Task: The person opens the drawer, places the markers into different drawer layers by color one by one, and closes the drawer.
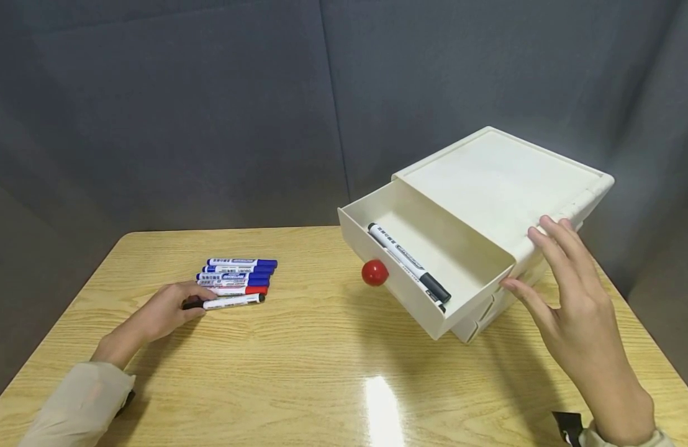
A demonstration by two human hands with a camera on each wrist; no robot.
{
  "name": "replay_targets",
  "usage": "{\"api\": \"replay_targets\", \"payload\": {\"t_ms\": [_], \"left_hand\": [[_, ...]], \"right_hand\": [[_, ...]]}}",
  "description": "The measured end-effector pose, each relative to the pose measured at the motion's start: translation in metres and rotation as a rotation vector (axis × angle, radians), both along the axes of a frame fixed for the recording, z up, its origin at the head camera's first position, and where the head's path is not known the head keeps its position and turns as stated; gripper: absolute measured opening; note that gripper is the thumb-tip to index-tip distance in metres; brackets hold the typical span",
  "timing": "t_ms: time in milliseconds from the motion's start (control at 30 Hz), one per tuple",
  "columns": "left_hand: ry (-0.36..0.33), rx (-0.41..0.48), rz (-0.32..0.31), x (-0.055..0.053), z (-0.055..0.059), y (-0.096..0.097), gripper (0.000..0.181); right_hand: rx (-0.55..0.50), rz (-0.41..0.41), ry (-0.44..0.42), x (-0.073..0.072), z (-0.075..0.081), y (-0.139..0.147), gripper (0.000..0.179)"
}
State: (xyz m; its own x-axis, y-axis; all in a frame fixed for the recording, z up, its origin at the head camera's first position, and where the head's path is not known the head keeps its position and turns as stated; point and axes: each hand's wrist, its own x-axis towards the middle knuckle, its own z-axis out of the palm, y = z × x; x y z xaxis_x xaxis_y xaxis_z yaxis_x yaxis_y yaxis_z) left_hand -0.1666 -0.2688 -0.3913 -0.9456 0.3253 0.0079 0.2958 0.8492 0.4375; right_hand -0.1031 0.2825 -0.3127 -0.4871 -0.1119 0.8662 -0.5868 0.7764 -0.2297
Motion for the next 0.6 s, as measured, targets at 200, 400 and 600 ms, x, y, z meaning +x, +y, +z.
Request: {"api": "replay_targets", "payload": {"t_ms": [200,400,600], "left_hand": [[-0.007,-0.023,0.004,0.0002,-0.0006,0.0011,0.024],[0.000,-0.028,0.007,0.0010,0.0020,0.0018,0.023],[0.045,-0.039,-0.002,0.0010,0.0079,0.0034,0.024]], "right_hand": [[0.004,0.001,-0.001,0.0001,-0.0005,0.0003,0.080],[0.004,0.005,0.005,0.0000,-0.0007,0.0000,0.079],[0.016,-0.003,-0.005,-0.0007,-0.0018,0.0026,0.080]]}}
